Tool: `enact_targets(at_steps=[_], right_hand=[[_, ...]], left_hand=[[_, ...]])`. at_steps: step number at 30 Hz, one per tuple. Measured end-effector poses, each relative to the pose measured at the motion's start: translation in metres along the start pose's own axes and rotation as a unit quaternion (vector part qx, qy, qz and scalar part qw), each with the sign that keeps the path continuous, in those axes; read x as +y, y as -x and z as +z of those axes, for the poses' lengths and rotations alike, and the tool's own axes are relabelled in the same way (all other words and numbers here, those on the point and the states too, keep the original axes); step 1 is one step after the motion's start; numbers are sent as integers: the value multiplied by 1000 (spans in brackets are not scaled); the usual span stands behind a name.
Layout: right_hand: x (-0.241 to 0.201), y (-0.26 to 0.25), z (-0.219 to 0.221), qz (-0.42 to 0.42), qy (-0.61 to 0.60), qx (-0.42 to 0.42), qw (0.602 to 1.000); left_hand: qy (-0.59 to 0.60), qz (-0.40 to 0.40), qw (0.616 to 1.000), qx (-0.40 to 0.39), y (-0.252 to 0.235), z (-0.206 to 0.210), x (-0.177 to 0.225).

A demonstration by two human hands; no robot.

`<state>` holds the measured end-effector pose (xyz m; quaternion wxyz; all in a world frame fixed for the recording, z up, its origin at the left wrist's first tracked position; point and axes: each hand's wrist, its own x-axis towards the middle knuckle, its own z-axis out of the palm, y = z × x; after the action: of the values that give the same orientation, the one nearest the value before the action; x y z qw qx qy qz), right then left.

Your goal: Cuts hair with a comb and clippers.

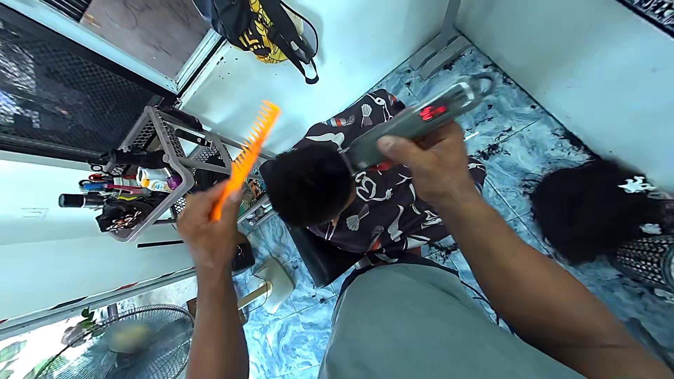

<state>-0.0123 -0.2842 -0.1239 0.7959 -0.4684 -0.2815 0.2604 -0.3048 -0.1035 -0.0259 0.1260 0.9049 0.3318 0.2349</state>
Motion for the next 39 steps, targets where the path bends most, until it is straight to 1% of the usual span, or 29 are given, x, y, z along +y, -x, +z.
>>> enact_targets(at_steps=[2,3,4,5,9,12,19,25,29,30,31,32,33,34,35,36,37,38,39], right_hand=[[1,-6,-21,38,10,48,998],[2,-9,-26,52,9,60,997],[2,-13,-27,61,10,64,996],[3,-16,-26,67,8,64,996],[9,-31,-5,85,7,52,995],[19,-41,11,97,8,46,994],[22,-52,26,85,7,35,996],[15,-59,37,87,23,24,996],[16,-58,52,76,25,-8,997],[16,-58,56,73,14,-25,997],[15,-57,60,73,4,-40,997],[14,-57,62,73,-2,-49,996],[12,-56,60,72,-7,-47,996],[9,-55,54,72,-10,-34,997],[5,-54,45,77,-13,-12,997],[3,-54,32,86,-11,12,996],[2,-56,17,95,-2,35,995],[4,-56,5,106,9,51,993],[7,-56,-3,117,16,60,991]], left_hand=[[82,62,989,-106,22,3,1],[95,96,978,-157,27,10,2],[92,119,971,-186,25,16,2],[76,128,970,-192,20,21,0],[-3,115,981,-157,-25,26,-12],[-32,115,983,-138,-43,30,-12],[-43,166,983,-71,-42,35,-13],[-40,180,981,-62,-42,37,-13],[-48,195,978,-62,-43,39,-11],[-56,187,979,-62,-45,39,-12],[-67,161,983,-61,-48,39,-16],[-80,108,989,-57,-52,37,-21],[-83,29,995,-50,-56,32,-28],[-72,-56,995,-40,-57,23,-33],[-45,-107,993,-38,-55,12,-31],[2,-115,992,-57,-48,3,-22],[56,-84,991,-93,-38,-2,-14],[108,-34,983,-142,-27,-2,-8],[132,15,974,-185,-22,2,-4]])
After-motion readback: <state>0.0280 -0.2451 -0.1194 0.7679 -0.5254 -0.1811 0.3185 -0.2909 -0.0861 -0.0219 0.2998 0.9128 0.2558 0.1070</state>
